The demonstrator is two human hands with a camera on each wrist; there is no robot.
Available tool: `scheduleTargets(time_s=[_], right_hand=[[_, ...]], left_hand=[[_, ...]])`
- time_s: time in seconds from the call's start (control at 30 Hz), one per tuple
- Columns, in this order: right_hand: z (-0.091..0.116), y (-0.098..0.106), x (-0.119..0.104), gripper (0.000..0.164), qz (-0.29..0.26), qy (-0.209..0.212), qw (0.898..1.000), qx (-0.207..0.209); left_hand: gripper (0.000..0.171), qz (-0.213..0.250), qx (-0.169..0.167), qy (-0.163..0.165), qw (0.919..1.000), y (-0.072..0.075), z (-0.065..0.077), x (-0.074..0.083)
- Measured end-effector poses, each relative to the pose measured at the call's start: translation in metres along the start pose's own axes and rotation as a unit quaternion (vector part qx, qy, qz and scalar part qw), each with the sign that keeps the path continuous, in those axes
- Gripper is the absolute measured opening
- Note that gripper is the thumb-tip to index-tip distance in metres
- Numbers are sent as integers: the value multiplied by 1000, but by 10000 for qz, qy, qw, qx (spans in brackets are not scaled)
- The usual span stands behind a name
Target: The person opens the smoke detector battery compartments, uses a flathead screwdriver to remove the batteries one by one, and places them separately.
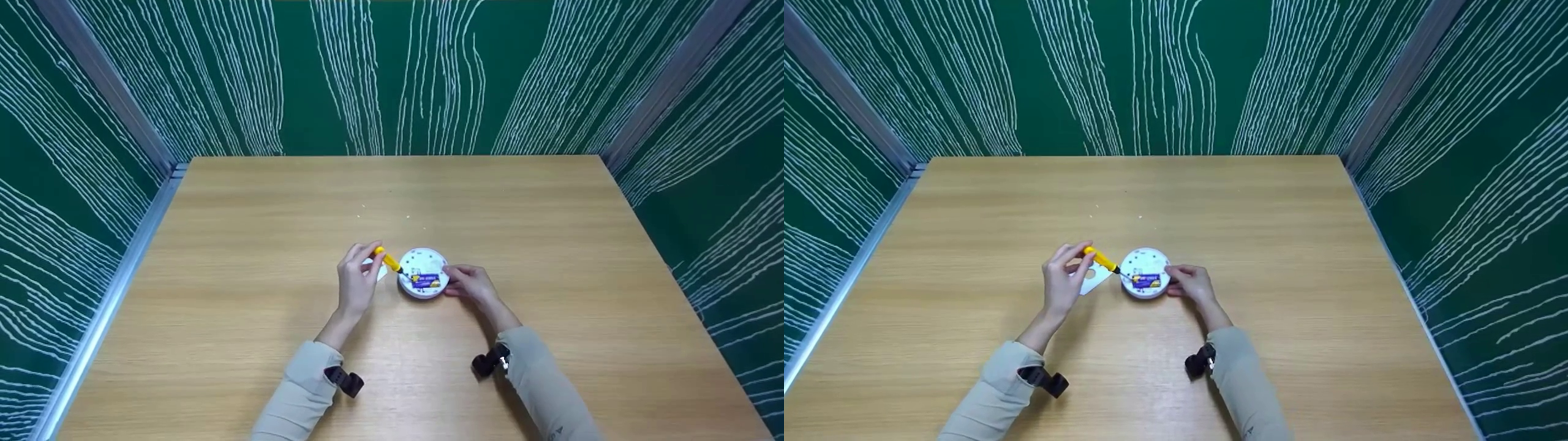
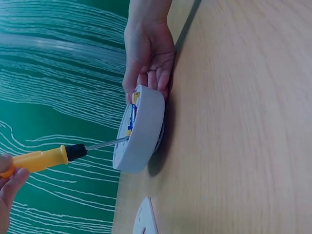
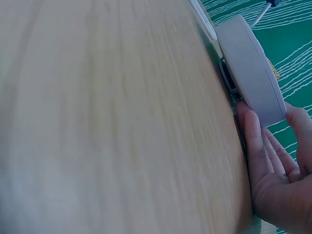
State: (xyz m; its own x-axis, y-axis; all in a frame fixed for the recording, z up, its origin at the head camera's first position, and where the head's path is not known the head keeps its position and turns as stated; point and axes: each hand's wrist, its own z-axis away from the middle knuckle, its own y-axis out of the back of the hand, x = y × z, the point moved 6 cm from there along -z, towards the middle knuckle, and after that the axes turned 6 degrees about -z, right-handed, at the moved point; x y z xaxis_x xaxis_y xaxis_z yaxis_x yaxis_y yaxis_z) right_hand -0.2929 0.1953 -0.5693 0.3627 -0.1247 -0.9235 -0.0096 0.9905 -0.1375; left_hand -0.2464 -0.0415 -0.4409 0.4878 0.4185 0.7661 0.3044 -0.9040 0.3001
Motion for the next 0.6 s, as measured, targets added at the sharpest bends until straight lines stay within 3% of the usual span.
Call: scheduleTargets(time_s=[0.47,0.6], right_hand=[[0,1,-1,38,-58,-5,9999,128],[1,0,-1,35,-37,41,9999,84]], left_hand=[[21,245,534,-12,9983,12,16,-10],[20,380,679,-33,9970,18,19,-6]])
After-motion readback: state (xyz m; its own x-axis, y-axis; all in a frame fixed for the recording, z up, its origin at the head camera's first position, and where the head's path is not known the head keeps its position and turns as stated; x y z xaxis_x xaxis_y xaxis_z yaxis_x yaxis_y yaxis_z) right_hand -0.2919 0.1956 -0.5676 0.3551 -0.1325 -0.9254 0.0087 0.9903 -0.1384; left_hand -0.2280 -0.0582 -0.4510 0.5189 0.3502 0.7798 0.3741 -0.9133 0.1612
